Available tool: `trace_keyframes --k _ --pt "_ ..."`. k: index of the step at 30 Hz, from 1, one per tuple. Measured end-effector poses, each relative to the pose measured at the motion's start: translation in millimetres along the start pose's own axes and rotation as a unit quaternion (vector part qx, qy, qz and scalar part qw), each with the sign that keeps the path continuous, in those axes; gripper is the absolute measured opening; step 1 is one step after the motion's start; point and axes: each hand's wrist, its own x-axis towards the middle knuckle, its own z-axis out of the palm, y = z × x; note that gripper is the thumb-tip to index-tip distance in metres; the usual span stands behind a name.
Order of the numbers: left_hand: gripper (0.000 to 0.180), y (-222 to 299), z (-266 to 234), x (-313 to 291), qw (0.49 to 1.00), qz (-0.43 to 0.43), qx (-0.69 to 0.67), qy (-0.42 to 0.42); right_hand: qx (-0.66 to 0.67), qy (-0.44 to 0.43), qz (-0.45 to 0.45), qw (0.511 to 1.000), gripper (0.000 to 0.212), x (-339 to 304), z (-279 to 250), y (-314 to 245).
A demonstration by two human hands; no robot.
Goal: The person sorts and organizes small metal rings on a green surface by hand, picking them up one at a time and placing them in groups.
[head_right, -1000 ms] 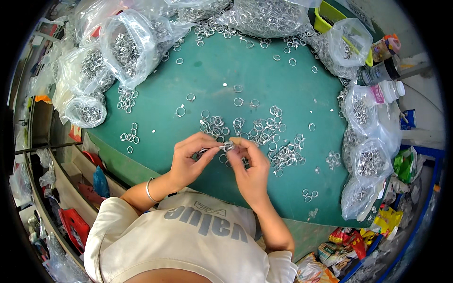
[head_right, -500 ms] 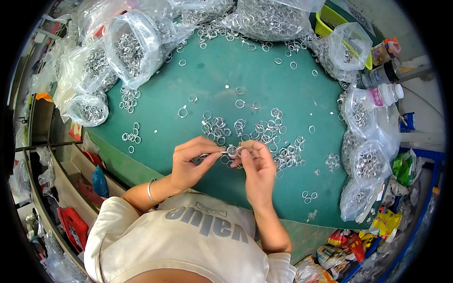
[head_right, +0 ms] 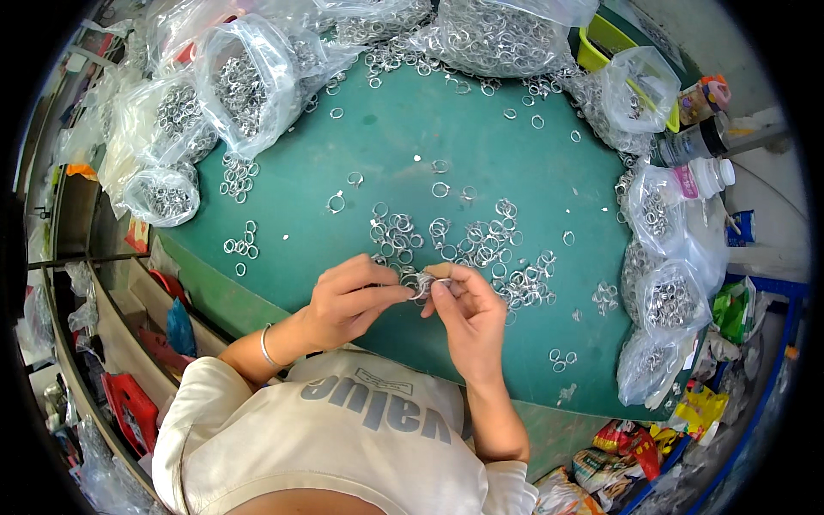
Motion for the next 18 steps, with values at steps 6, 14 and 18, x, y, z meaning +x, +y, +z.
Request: trace_keyframes --k 6,14,18 --pt "0.021 6.8 4.5 -4.5 0.992 -0.116 -0.049 -0.02 -0.241 0.089 -0.174 0.951 0.016 -8.0 13.1 8.0" --pt "0.016 15.7 -9.1 5.6 0.974 -0.168 -0.106 -0.106 -0.157 0.096 -0.116 0.976 0.021 -8.5 16.7 -4.3" --pt "0.013 10.8 -14.4 9.6 0.975 -0.153 -0.125 -0.106 -0.252 0.063 -0.219 0.94 0.023 -9.9 19.9 -9.3"
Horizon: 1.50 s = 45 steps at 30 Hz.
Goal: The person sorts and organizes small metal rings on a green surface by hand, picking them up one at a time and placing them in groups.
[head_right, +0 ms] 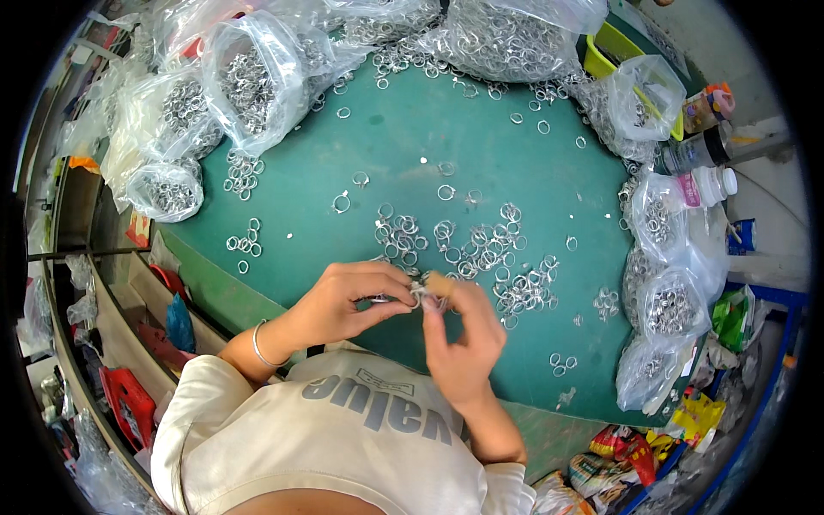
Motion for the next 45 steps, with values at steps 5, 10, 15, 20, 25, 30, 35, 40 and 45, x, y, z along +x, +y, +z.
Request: trace_keyframes --k 5,10,15,20,25,30,35,40,45 --pt "0.01 6.0 0.5 -3.7 0.995 -0.075 -0.065 -0.02 -0.101 -0.042 -0.08 0.991 0.023 1.5 -0.7 -2.8" --pt "0.009 1.7 4.0 -5.9 0.993 -0.072 -0.083 0.039 -0.076 -0.051 -0.156 0.984 0.024 1.7 -1.4 0.5" --pt "0.013 0.0 7.0 -3.4 0.989 -0.089 -0.105 0.054 0.142 -0.004 0.081 0.987 0.026 -4.4 -0.3 4.4" --pt "0.026 12.1 8.3 0.2 0.99 -0.085 -0.09 0.074 0.253 -0.029 0.168 0.952 0.026 -5.5 -5.3 10.9" --pt "0.039 -2.8 7.1 -0.2 0.996 -0.006 -0.085 0.014 0.249 -0.02 0.157 0.955 0.026 -5.9 -3.7 10.1" --pt "0.037 6.8 15.4 -4.1 0.998 -0.008 0.023 0.064 0.206 -0.034 0.149 0.966 0.025 -7.5 -5.9 6.5" --pt "0.031 -11.8 25.1 -6.9 0.985 0.089 0.1 0.111 0.249 -0.019 0.164 0.954 0.023 -8.3 -0.4 7.7" --pt "0.024 -22.7 31.4 -8.4 0.973 0.133 0.118 0.149 0.225 -0.034 0.169 0.959 0.021 -9.1 -1.1 5.1" --pt "0.021 -15.5 28.0 -8.3 0.977 0.117 0.103 0.145 0.194 -0.057 0.149 0.968 0.017 -9.2 -3.6 8.1"
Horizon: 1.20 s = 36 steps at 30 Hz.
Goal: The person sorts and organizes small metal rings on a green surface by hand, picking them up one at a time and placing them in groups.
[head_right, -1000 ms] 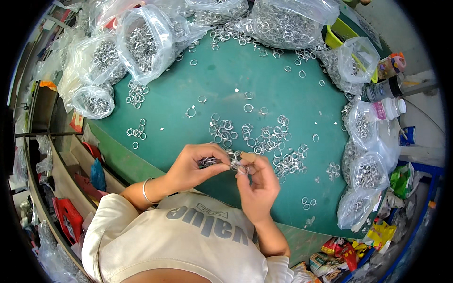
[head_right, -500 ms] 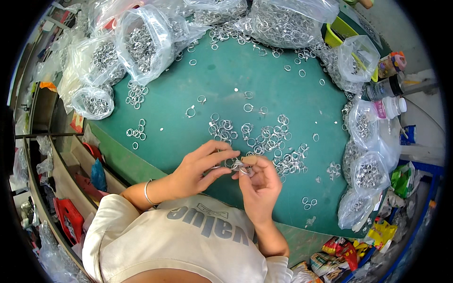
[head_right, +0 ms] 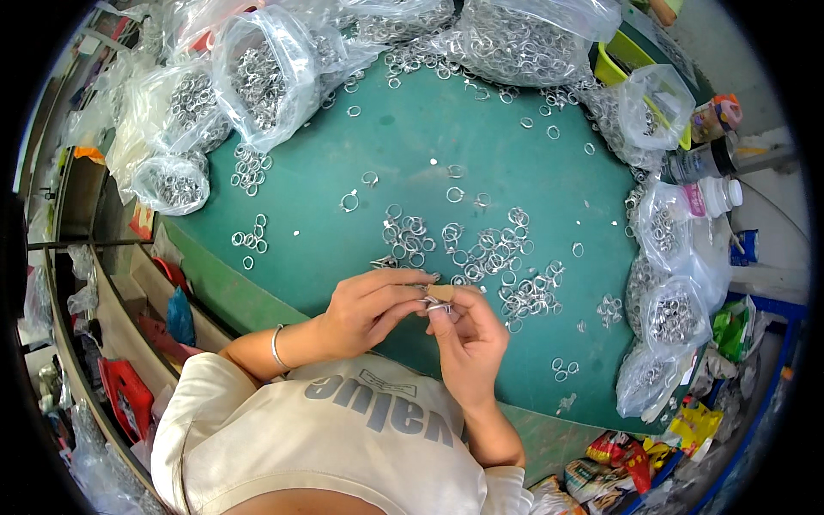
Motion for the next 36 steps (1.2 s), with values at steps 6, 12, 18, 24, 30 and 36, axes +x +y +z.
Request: trace_keyframes --k 6,12,18,24,30,36 --pt "0.021 4.6 -5.8 5.5 0.999 0.008 -0.039 -0.005 0.006 0.043 -0.048 0.998 0.015 -3.0 3.8 4.1" --pt "0.02 7.5 -10.2 5.1 0.975 -0.142 -0.17 -0.031 -0.144 0.044 -0.169 0.974 0.013 -4.5 2.5 9.5" --pt "0.02 6.2 -7.1 3.1 0.999 -0.002 -0.036 0.004 -0.205 0.051 -0.106 0.972 0.016 -2.1 6.0 -2.5" --pt "0.019 12.1 -5.3 1.1 0.99 -0.107 -0.089 -0.003 -0.272 0.041 -0.133 0.952 0.02 -4.8 3.9 0.9" --pt "0.008 7.4 -10.1 6.4 0.959 -0.222 -0.17 -0.046 -0.282 0.038 -0.167 0.944 0.019 -6.7 2.9 7.3" --pt "0.008 -0.9 -7.4 10.2 0.903 -0.338 -0.258 -0.066 -0.26 0.018 -0.17 0.95 0.018 -0.6 -2.5 10.4"
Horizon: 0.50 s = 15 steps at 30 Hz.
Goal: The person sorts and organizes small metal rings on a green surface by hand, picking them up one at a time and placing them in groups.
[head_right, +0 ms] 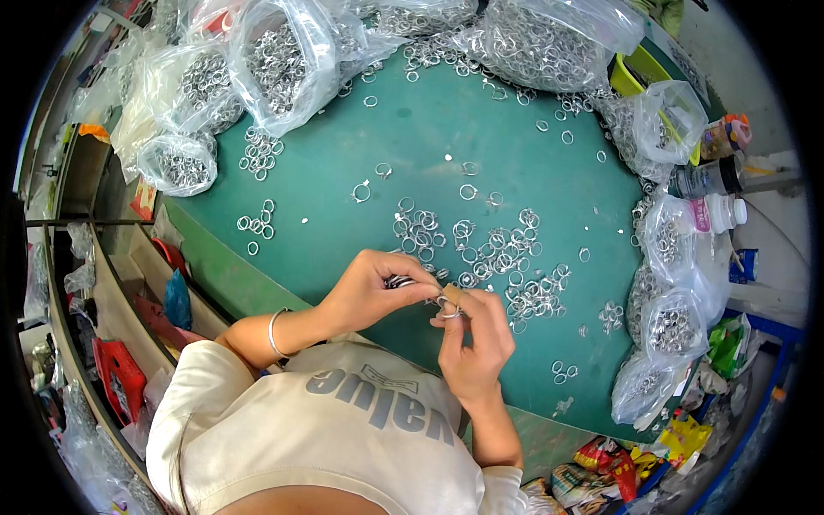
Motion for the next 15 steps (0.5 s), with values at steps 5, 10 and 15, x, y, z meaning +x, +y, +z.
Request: trace_keyframes --k 5,10,15 --pt "0.009 2.1 0.5 -1.9 0.992 0.069 0.107 0.006 0.037 -0.071 0.032 0.996 0.016 8.7 -11.5 -0.2" --pt "0.01 -10.6 -6.4 7.5 0.997 0.01 0.079 0.0 0.074 -0.099 0.017 0.992 0.016 7.6 -20.4 0.0" --pt "0.014 -23.1 -19.0 17.1 0.972 0.125 0.193 0.049 0.177 -0.063 0.159 0.969 0.016 17.4 -25.7 -6.8"
